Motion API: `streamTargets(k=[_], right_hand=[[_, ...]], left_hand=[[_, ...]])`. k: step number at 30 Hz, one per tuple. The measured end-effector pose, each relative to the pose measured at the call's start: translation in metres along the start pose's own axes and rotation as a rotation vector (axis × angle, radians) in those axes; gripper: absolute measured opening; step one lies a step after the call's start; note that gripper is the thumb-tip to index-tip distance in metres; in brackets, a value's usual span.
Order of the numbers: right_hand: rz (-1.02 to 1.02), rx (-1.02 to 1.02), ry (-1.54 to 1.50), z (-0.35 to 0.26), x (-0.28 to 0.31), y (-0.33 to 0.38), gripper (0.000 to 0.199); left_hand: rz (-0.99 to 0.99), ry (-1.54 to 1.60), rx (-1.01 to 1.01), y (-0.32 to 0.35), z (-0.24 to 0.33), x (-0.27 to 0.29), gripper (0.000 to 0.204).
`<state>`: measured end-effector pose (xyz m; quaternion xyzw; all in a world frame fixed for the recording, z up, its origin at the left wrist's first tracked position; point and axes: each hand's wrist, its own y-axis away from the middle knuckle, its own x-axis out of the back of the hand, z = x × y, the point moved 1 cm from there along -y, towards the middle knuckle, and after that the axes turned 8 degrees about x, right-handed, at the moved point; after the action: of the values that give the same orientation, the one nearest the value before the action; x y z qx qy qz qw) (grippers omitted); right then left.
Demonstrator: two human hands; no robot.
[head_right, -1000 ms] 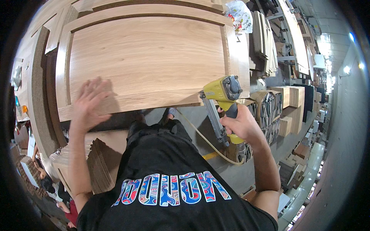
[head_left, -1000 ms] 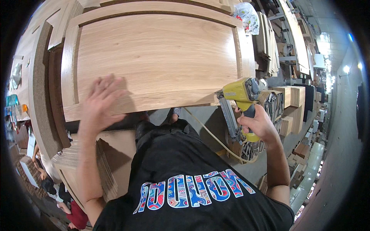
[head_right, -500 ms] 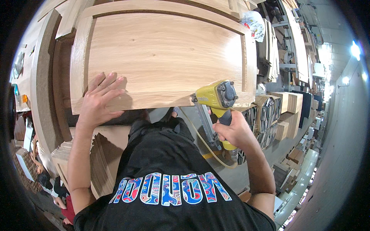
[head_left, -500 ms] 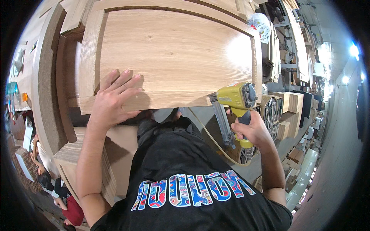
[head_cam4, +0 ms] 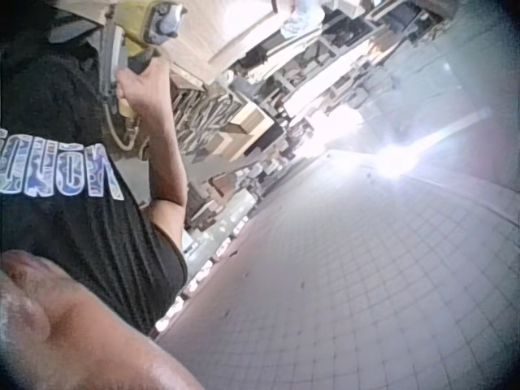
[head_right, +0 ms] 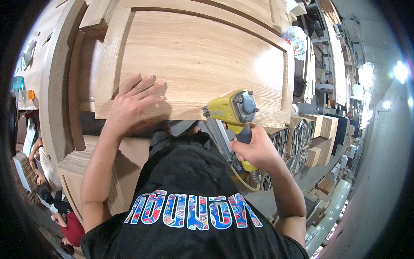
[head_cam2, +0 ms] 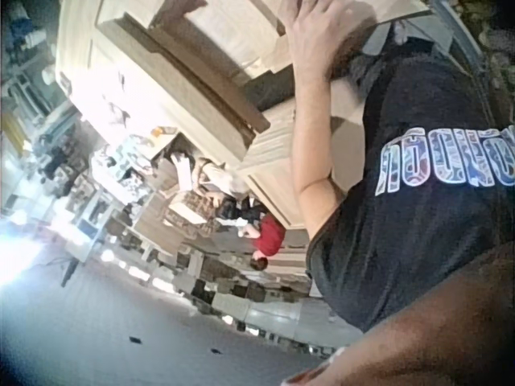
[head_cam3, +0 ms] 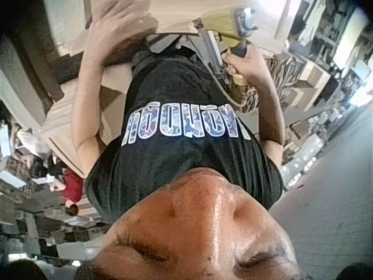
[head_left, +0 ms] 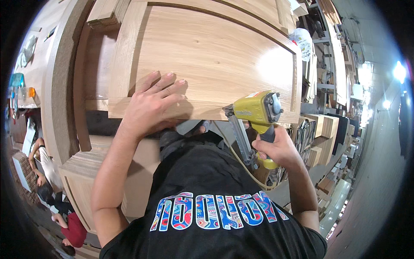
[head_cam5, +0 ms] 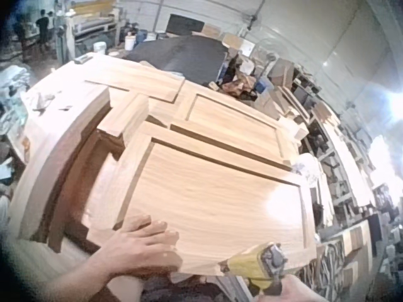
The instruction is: The person assembles wooden furniture panels using a pneumatic nail gun. The person places a rectangular panel onto a frame, aligns the edges, and uses the nail gun to secure the pieces together, repeating this for multiple sections.
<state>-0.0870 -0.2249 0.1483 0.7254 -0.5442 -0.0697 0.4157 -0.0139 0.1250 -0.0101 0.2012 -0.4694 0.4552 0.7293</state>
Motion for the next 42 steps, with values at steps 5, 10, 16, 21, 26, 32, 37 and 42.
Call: streamTargets(k=[5,10,16,21,26,32,37,42], right_hand=[[-0.027,-0.003,0.063,-0.020,-0.006,-0.002,0.037],[-0.028,-0.025,0.144,-0.028,0.000,-0.006,0.029],[-0.052,0.018,0.230,-0.049,-0.011,-0.009,0.033],[-0.111,0.051,0.194,-0.051,-0.035,-0.029,0.035],[-0.149,0.055,0.288,-0.074,-0.048,-0.032,0.041],[-0.142,0.141,0.304,-0.084,-0.058,-0.028,0.030],[-0.168,0.131,0.355,-0.091,-0.056,-0.032,0.032],[-0.262,0.218,0.309,-0.106,-0.080,-0.054,0.036]], left_hand=[[-0.005,0.039,0.020,-0.002,0.006,0.008,0.044],[-0.018,0.084,0.010,-0.001,0.004,0.009,0.048],[0.028,0.101,-0.019,0.003,0.001,0.008,0.062],[0.000,0.138,0.071,0.004,0.003,0.006,0.082],[0.044,0.047,0.107,0.005,0.002,-0.005,0.093],[0.025,0.067,0.107,0.006,0.006,0.007,0.087],[0.099,-0.157,0.062,0.048,-0.045,0.038,0.067],[0.222,-0.135,0.150,0.090,-0.083,0.074,0.072]])
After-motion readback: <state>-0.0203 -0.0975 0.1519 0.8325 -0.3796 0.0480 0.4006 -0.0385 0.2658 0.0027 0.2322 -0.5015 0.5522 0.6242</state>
